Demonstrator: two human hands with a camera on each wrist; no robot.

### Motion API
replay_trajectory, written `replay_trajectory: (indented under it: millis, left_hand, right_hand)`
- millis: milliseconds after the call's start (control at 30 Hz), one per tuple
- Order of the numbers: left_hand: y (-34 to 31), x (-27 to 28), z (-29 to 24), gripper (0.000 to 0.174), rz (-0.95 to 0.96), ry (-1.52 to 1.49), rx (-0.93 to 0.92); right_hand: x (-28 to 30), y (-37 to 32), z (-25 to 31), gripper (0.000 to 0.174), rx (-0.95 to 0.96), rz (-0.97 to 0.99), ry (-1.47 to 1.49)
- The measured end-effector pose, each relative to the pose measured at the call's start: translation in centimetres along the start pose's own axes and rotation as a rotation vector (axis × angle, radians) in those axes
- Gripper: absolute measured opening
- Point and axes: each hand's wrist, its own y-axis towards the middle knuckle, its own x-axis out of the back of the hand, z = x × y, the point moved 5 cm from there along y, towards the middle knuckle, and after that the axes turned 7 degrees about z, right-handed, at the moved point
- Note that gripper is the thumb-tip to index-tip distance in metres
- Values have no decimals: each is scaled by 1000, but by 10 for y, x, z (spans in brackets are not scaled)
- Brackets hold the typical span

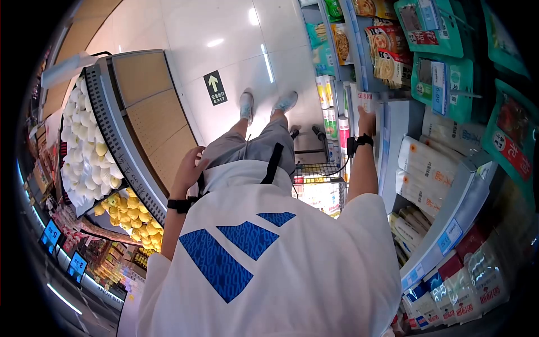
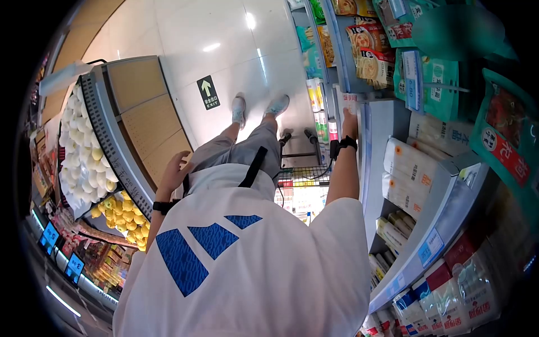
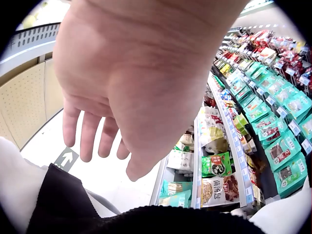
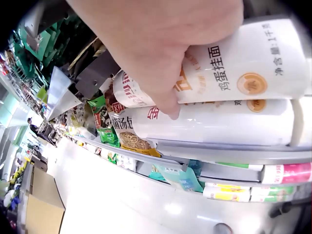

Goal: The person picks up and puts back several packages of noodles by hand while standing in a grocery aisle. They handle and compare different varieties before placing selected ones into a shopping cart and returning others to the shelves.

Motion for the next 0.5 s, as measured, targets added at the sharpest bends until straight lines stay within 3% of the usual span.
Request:
replay_trajectory:
  millis: [100, 200, 300, 333, 400, 433, 467, 500]
  left_hand:
    - [14, 10, -2, 44, 27, 12, -22]
    - [25, 22, -3, 44, 48, 24, -60]
    - [41, 42, -12, 44, 96, 90, -131]
    - [48, 48, -17, 44, 121, 113, -133]
    - [66, 62, -22, 44, 168, 164, -176]
    - [80, 66, -21, 45, 188, 151, -225]
    - [94, 69, -18, 45, 218, 140, -274]
    - [106, 75, -20, 45, 250, 148, -343]
  right_hand:
    - [-5, 1, -1, 55, 48, -77, -10]
    - [-8, -13, -7, 42, 11, -299, -228]
    - [-10, -65, 8, 48, 166, -458, -135]
    - [-19, -83, 7, 51, 320, -600, -122]
    - [-49, -112, -10, 57, 270, -411, 20]
    - [-60, -139, -9, 58, 371, -443, 21]
    - [-72, -163, -19, 57, 325, -401, 224]
    - [-77, -194, -24, 53, 58, -386, 679]
